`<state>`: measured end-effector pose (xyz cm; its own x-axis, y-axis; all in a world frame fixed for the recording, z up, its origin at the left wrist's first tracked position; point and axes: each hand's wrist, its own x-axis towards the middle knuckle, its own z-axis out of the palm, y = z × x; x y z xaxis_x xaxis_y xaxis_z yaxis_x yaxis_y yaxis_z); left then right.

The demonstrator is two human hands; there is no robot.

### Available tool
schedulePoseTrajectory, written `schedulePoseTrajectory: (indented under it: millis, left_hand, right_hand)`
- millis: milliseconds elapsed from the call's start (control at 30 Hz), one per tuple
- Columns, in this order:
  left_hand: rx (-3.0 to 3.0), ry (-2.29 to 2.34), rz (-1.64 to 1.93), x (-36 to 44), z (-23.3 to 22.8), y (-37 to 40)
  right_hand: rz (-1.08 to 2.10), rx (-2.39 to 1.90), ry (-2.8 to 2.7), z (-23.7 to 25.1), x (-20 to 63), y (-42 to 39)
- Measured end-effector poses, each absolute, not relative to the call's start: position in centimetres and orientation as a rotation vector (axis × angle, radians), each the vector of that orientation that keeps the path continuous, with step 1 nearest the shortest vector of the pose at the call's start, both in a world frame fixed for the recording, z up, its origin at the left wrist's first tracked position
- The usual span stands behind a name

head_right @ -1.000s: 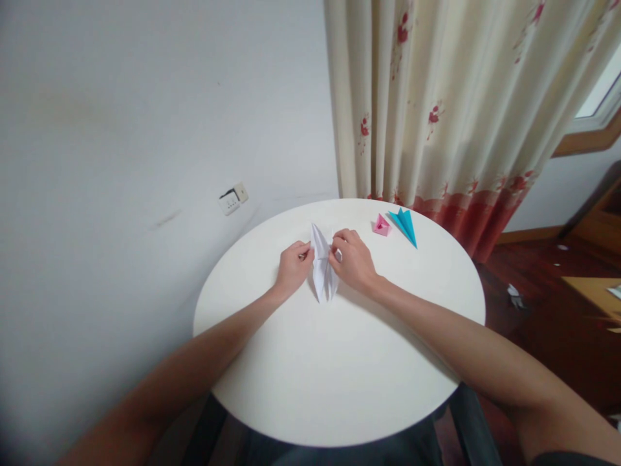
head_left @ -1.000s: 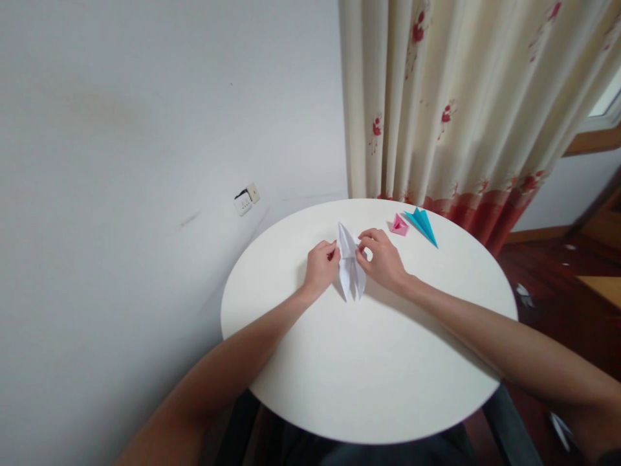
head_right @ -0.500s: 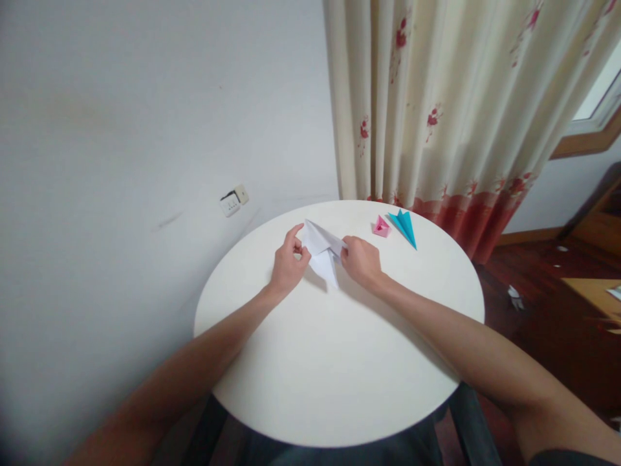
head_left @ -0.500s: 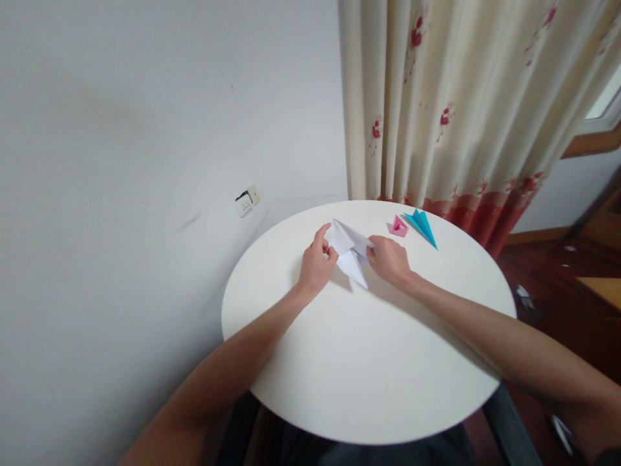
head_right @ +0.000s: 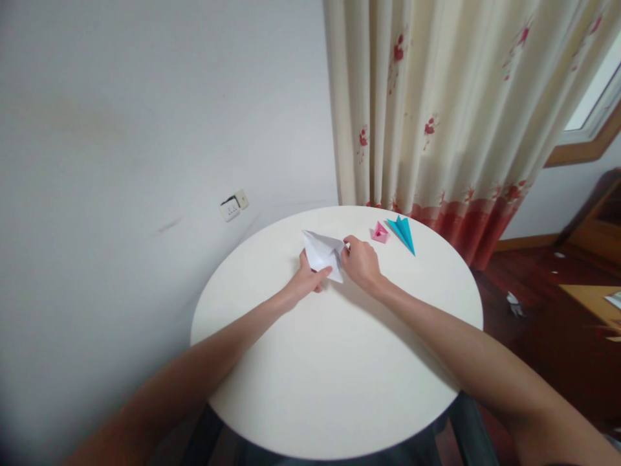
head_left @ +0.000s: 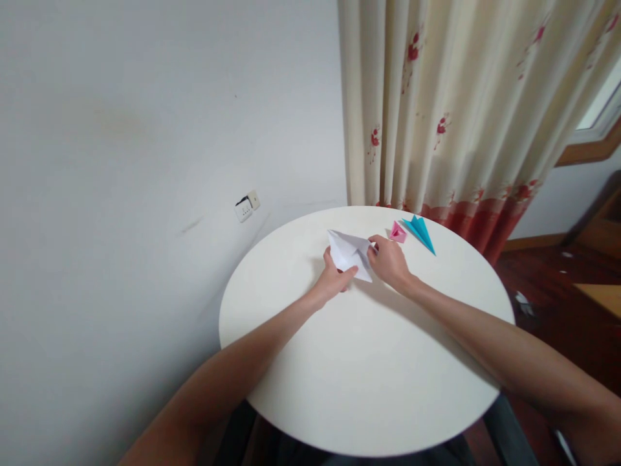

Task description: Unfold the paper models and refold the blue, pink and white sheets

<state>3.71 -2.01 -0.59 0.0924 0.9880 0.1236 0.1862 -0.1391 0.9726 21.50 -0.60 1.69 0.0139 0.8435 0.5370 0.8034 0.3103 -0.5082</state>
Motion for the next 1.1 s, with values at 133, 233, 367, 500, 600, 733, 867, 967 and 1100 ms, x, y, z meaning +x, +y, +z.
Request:
schedulePoseTrajectory:
  millis: [133, 233, 367, 500, 600, 733, 867, 967, 1100]
  left_hand:
    - [1.366, 1.155, 1.031, 4.0, -0.7, -2.3]
    - [1.365, 1.172, 1.170, 3.7, -0.5, -1.7]
    - [1.445, 1.190, 1.340, 2.9, -0.4, -0.7]
    - [1.552, 1.176, 1.425, 2.4, 0.2, -0.7]
    - [1.593, 1.162, 1.478, 2.1, 0.9, -1.1]
    - [1.613, 1.170, 1.577, 1.9, 1.4, -1.5]
    - [1.576, 1.139, 1.640, 1.7, 1.5, -1.4]
    - [1.282, 1.145, 1.650, 1.5, 1.8, -1.0]
    - [0.903, 1.098, 1.603, 0.9, 2.3, -0.4]
  right_hand:
    - [0.107, -1.453, -1.776, 1.4, 21.5, -0.4]
    - [0.156, -1.437, -1.834, 1.0, 21.7, -0.4]
    - [0.221, -1.469, -1.930, 0.8, 21.8, -0.7]
    - [0.179, -1.561, -1.997, 1.1, 22.0, -0.9]
    - [0.144, -1.603, -1.993, 1.3, 22.0, -1.0]
    - [0.153, -1.517, -1.892, 1.3, 22.1, -0.8]
    - [0.348, -1.318, -1.703, 0.8, 21.7, 0.0]
    - [0.644, -1.085, -1.542, 0.5, 21.1, 0.3]
    - [0.775, -0.813, -1.496, 0.6, 20.6, -0.3]
